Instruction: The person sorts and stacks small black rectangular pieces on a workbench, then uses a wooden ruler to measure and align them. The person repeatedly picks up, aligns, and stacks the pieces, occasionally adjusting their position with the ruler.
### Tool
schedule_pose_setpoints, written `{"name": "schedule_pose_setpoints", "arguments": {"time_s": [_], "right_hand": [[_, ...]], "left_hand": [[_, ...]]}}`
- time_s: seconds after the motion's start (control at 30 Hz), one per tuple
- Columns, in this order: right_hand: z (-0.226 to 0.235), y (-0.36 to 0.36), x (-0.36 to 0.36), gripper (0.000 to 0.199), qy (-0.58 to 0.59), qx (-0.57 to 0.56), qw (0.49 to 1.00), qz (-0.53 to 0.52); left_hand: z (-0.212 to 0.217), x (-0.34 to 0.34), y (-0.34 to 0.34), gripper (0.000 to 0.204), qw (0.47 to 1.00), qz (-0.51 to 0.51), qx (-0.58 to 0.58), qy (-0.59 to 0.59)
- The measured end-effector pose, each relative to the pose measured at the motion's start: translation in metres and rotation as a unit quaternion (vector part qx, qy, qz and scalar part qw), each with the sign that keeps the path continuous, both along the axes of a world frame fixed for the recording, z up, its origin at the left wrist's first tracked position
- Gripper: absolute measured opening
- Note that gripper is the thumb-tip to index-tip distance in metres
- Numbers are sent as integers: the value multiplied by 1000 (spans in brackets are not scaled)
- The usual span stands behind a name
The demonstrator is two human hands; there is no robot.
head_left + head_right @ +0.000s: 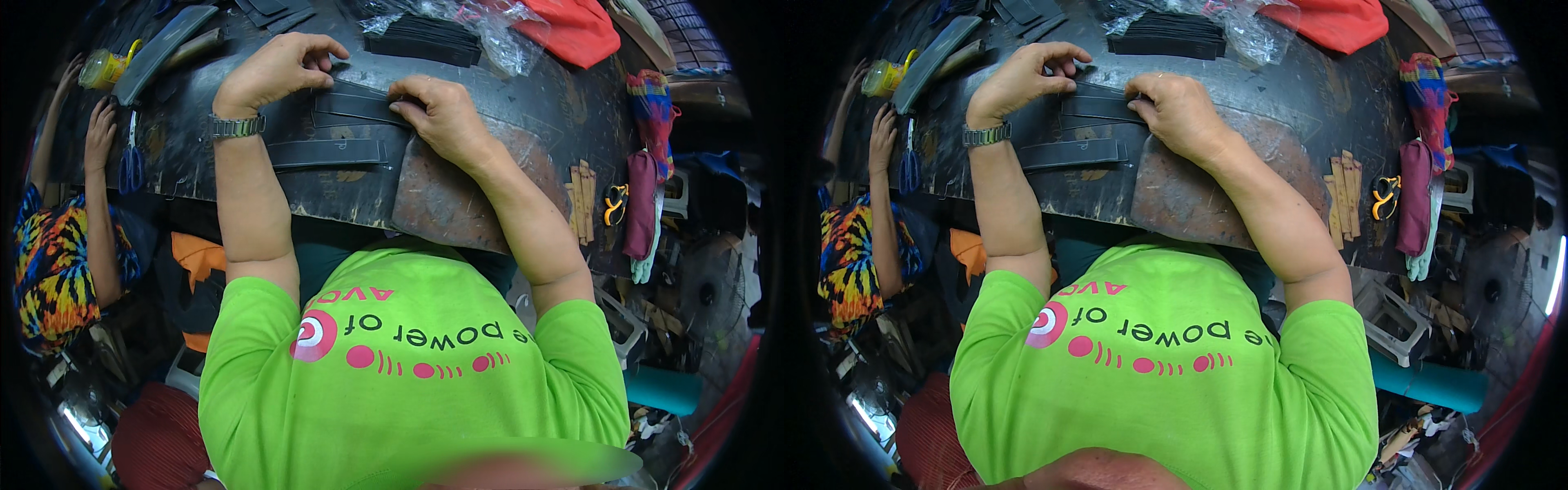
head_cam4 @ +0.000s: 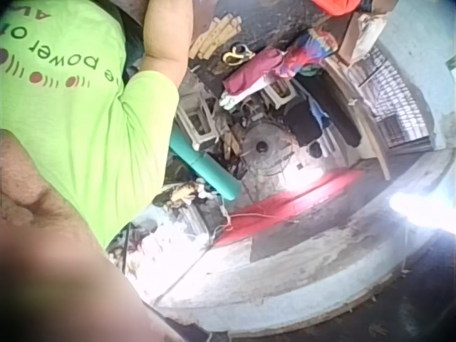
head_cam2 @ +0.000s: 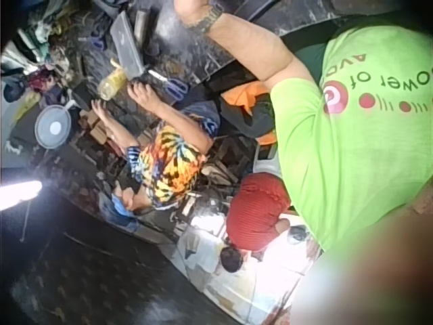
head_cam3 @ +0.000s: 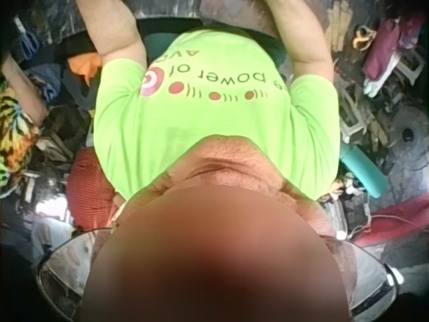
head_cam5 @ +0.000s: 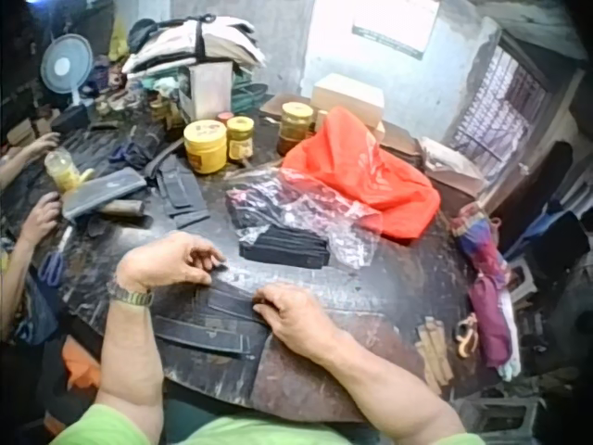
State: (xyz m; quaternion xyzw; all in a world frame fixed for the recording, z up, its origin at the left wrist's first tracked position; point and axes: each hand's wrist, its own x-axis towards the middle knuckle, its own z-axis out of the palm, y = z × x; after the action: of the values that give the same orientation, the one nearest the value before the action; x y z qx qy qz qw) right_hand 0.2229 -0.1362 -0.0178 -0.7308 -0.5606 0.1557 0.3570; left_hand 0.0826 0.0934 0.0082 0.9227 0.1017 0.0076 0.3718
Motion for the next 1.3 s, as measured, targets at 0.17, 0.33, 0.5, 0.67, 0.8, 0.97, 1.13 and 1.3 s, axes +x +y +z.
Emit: {"name": "schedule_pose_setpoints", "arguments": {"time_s": [0.17,0.33,0.5,0.67,0.8,0.97,1.13,1.3], "right_hand": [[3,-5,-2,29,-153,78,984,45],[-1,-2,-1,30,-171,65,980,79],[-5,0,6,22,-185,43,981,29],[-1,-8,26,21,-172,72,980,-72],[7,-16,61,31,-193,-34,945,-261],[0,-16,69,35,-184,-88,941,-270],[-4,-13,70,31,-147,-82,945,-280],[-6,-14,72,27,-124,-53,952,-276]], "left_hand": [[-9,7,0,37,1000,-11,-23,-5],[-9,7,-7,46,999,-47,-13,-16],[-10,14,-19,55,991,-105,70,-47],[-18,23,-28,53,990,-82,113,-26],[-19,23,-25,47,992,-81,93,-20],[-24,32,-30,49,986,-25,109,-127],[-32,39,-32,54,974,37,140,-175],[-37,41,-28,58,982,43,82,-167]]}}
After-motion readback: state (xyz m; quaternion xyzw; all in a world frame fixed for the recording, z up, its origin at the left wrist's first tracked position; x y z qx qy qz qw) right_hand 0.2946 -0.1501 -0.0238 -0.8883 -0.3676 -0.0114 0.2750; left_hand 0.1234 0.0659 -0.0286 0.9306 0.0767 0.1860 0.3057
